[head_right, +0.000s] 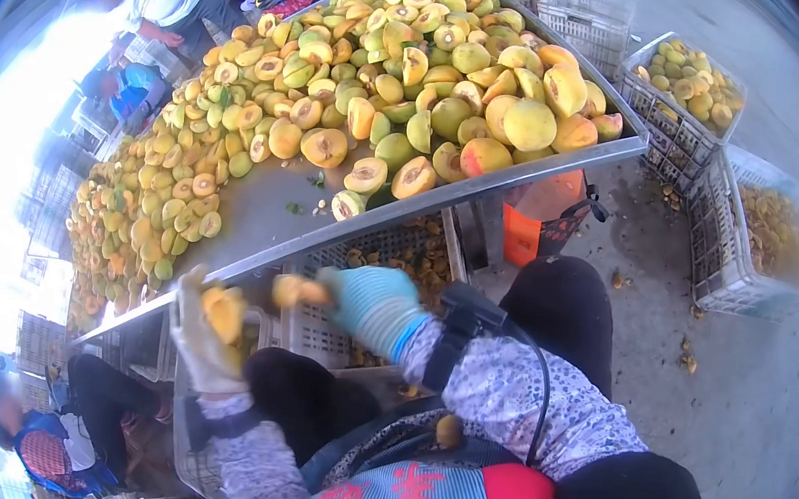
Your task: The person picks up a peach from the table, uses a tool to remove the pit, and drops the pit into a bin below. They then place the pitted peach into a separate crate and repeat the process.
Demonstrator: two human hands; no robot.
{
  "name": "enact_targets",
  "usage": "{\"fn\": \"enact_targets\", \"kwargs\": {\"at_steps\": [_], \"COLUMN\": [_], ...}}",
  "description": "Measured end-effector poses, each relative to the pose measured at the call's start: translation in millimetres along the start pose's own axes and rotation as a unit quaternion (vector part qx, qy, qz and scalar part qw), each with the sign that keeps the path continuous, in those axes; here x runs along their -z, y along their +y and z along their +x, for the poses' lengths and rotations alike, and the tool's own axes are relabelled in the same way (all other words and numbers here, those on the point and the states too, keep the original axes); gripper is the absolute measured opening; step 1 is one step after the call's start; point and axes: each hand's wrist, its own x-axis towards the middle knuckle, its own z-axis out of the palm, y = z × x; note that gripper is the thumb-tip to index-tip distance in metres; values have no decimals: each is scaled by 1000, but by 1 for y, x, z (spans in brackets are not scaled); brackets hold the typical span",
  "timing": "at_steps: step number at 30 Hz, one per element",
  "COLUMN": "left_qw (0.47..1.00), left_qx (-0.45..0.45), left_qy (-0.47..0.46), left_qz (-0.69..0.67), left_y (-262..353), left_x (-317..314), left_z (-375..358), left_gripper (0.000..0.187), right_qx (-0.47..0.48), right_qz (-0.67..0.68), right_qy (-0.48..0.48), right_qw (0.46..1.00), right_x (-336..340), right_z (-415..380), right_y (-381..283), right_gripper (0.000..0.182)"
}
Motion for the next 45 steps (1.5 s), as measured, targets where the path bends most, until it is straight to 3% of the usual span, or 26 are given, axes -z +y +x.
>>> {"fn": "enact_targets", "kwargs": {"at_steps": [1, 3, 5, 7, 9, 11, 13, 17, 19, 20, 22, 24, 28, 30, 31, 32, 33, 34, 36, 37, 39, 40, 41, 43, 44, 45], "left_qw": [975, 991, 990, 993, 922, 976, 937, 901, 915, 909, 922, 926, 916, 879, 915, 907, 908, 923, 886, 886, 892, 895, 895, 885, 868, 868], "left_qx": [177, 103, 85, 1, 22, -114, -115, -67, 20, 69, 81, 70, -13, 45, -140, -319, -318, -206, -85, -84, -15, 1, 1, 83, 115, 116], "left_qy": [29, 66, 78, 9, -85, -180, -295, -400, -386, -375, -311, -231, -260, -303, -320, -270, -269, -299, -354, -354, -265, -237, -236, -185, -156, -154], "left_qz": [-130, 46, 76, -115, -376, -35, 150, 155, -115, -169, -217, -289, -305, -364, -201, -48, -49, -124, -286, -288, -365, -378, -378, -418, -458, -458], "left_y": [9, -24, -46, -72, -59, -21, 12, 28, -6, 1, 32, 35, 28, 26, 16, 8, 0, -6, 2, 10, 22, 28, 27, 24, 19, 14], "left_x": [13, 31, 23, -7, -60, -101, -130, -157, -163, -151, -132, -127, -116, -108, -107, -107, -107, -106, -106, -108, -113, -116, -115, -111, -114, -114], "left_z": [5, 29, 39, 64, 72, 66, 68, 74, 84, 81, 59, 40, 13, 15, 17, 20, 19, 19, 13, 8, 0, -5, -1, 9, 14, 14], "left_gripper": [34, 40, 46, 47, 49, 51, 50, 43, 36, 31, 28, 26, 33, 33, 34, 36, 36, 37, 57, 57, 60, 63, 63, 64, 65, 65], "right_qx": [-61, -109, -135, -133, -132, -112, -116, -111, -112, -97, -96, -78, -42, -26, -31, -35, -36, -44, -78, -79, -197, -186, -186, -10, -27, -27], "right_qz": [-42, -17, -9, 7, 24, 35, 17, 34, 45, 145, 348, 404, 483, 507, 479, 449, 448, 457, 539, 537, 686, 711, 711, 545, 448, 447], "right_qy": [-50, 17, 6, 13, 21, 9, -10, 12, 27, 98, 161, 190, 226, 230, 211, 191, 190, 199, 175, 175, 21, 0, -2, 211, 195, 193], "right_qw": [996, 994, 991, 991, 991, 993, 993, 993, 992, 980, 919, 891, 845, 830, 852, 872, 873, 866, 820, 821, 700, 678, 678, 812, 872, 873], "right_x": [-3, -23, -14, -6, -2, -2, 2, 26, 33, 35, 29, 17, 10, 9, 10, 10, 9, 8, 14, 23, 38, 26, 9, -21, 1, 0], "right_z": [2, 4, 3, -1, -3, -8, -12, -17, -14, -11, -2, 10, 20, 21, 22, 23, 25, 27, 24, 17, 6, 8, 14, 27, 16, 17], "right_y": [16, 49, 45, 44, 44, 42, 47, 43, 41, 40, 39, 34, 22, 21, 25, 27, 28, 29, 22, 13, -7, -4, 2, 11, 6, 4], "right_gripper": [28, 34, 34, 33, 33, 30, 31, 29, 27, 27, 28, 30, 38, 40, 40, 41, 41, 40, 37, 37, 35, 34, 34, 35, 34, 34]}}
